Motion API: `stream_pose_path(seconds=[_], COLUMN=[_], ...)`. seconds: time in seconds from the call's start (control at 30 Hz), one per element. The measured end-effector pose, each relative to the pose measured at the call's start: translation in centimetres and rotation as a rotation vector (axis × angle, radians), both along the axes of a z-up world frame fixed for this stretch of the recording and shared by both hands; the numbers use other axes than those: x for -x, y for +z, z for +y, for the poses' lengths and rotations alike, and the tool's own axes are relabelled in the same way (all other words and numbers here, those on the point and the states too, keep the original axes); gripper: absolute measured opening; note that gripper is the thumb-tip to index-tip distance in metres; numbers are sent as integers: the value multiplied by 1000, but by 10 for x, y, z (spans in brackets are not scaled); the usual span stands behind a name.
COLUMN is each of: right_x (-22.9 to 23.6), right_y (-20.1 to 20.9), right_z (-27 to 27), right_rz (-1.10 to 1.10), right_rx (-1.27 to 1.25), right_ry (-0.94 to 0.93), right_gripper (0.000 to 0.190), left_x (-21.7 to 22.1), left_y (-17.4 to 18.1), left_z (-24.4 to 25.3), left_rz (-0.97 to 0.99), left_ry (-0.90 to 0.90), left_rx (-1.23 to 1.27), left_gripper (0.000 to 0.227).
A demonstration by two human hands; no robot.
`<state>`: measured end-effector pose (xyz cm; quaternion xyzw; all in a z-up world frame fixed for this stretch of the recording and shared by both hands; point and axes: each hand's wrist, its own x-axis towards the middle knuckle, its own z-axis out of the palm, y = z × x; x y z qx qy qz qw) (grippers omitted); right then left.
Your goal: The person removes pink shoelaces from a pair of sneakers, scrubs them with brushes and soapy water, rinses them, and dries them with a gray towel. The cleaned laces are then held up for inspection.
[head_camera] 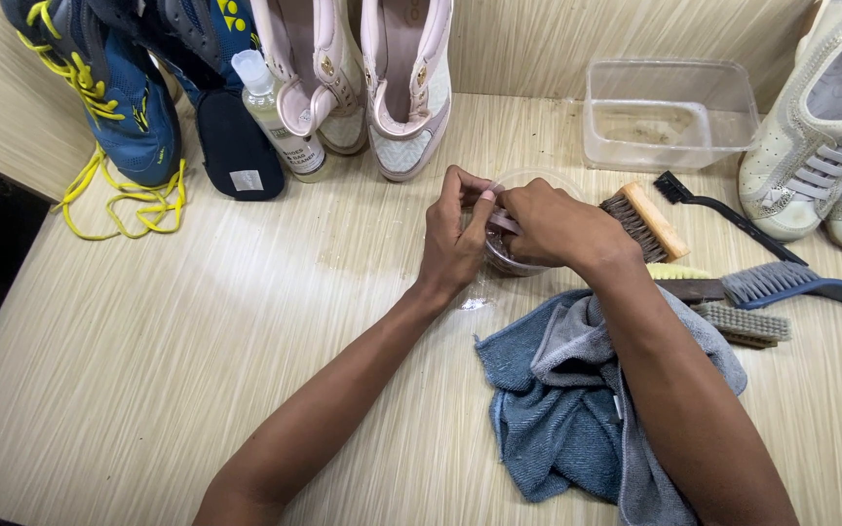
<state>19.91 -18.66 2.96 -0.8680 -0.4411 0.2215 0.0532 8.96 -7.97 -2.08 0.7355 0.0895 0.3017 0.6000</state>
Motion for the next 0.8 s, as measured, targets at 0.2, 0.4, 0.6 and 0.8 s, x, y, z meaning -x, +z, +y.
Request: stream_pose_path(seconds=[0.2, 0.4, 0.6, 0.8], right_x=[2, 5, -11, -14], right_y=[47, 85, 89, 84], right_z=[-19, -32, -43, -45], right_rz=[110, 215, 204, 167], right_rx=[-159, -392, -622, -630], right_ry=[41, 16, 72, 85], right_gripper=[25, 25, 6, 15], left_x=[0, 6, 3, -1], left_y=[-3, 10, 15, 33], left_z=[-1, -9, -12, -12], left_rz=[-26, -192, -107, -4], left_ry=[60, 26, 64, -285], left_rx=[-153, -487, -667, -166], left_gripper=[33, 54, 62, 26])
